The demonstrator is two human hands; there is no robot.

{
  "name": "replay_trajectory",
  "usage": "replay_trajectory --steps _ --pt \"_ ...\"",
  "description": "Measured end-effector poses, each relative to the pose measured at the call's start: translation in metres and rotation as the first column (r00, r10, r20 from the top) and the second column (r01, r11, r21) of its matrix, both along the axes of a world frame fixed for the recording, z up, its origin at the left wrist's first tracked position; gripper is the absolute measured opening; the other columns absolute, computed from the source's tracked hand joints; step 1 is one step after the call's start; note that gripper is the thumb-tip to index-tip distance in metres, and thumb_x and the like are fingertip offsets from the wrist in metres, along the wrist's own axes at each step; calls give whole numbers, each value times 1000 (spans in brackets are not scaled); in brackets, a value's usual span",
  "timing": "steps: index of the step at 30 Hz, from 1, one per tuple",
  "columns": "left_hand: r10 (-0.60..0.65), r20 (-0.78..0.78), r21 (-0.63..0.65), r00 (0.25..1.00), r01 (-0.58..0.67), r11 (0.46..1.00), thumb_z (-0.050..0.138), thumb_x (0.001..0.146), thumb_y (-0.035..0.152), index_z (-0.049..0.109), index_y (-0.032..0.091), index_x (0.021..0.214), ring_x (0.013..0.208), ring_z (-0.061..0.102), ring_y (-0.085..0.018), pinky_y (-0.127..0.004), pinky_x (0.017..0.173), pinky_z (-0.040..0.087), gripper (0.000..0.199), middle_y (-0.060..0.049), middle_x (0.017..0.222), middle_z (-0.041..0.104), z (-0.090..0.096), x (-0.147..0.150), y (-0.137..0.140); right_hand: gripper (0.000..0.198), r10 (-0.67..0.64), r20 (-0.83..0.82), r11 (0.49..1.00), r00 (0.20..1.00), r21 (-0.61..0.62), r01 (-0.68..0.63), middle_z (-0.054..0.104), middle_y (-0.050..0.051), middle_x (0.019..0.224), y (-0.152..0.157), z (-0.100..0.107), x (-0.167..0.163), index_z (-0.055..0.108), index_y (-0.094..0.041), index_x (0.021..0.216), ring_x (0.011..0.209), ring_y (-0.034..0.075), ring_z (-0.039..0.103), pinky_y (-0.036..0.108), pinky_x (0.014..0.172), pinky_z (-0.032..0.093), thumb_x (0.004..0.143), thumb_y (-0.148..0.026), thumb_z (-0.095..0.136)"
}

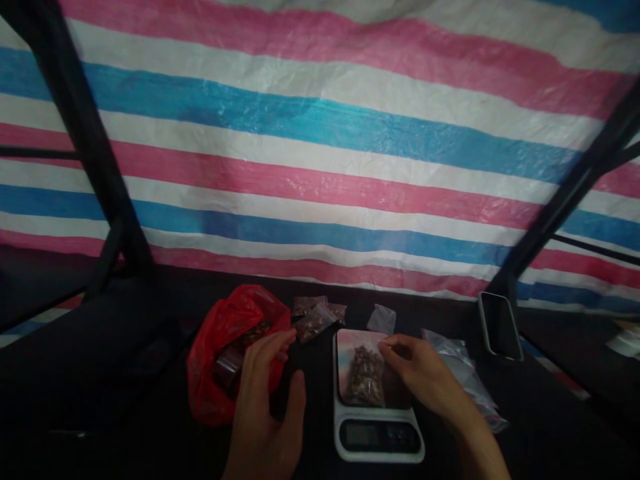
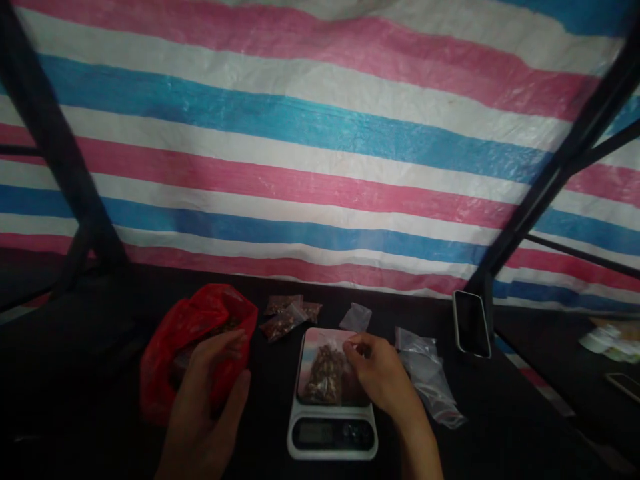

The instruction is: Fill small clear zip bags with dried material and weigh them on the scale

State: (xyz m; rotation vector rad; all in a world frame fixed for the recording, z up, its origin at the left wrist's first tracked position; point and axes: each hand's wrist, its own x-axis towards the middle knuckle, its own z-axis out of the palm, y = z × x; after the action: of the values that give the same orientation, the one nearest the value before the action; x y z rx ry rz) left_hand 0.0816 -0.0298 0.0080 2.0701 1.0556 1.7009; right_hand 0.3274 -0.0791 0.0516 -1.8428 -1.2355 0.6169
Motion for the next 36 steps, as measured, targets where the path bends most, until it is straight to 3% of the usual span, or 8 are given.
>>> replay_trajectory --steps 10,17,30,36 --pt "-13 -41 16 999 14 1000 51 102 19 58 27 127 109 63 -19 -32 91 56 26 -5 120 63 -3 2 1 34 -27 -4 1000 1000 16 27 82 6 85 -2 -4 23 79 -21 80 89 29 74 37 80 54 83 -50 62" --pt "12 -55 33 998 -10 999 54 100 19 59 26 121 106 62 -18 -30 95 53 22 -2 114 62 -2 -5 3 37 -9 4 999 1000 -43 9 75 3 70 -7 0 24 76 -20 68 70 23 66 33 67 47 82 -52 62" --pt "37 -43 78 998 -33 996 55 98 20 61 26 115 99 65 -20 -33 88 57 19 -2 107 63 2 -9 3 37 -4 -9 997 1000 -72 3 65 -1 58 -2 6 18 73 -22 60 58 18 54 30 58 37 81 -51 63" --pt "32 -39 58 999 -30 998 53 99 18 62 27 115 99 66 -20 -33 87 58 21 -3 108 64 3 -7 4 34 14 -52 995 999 -93 -19 67 0 58 -1 3 13 75 -20 64 55 17 53 29 55 36 81 -47 64"
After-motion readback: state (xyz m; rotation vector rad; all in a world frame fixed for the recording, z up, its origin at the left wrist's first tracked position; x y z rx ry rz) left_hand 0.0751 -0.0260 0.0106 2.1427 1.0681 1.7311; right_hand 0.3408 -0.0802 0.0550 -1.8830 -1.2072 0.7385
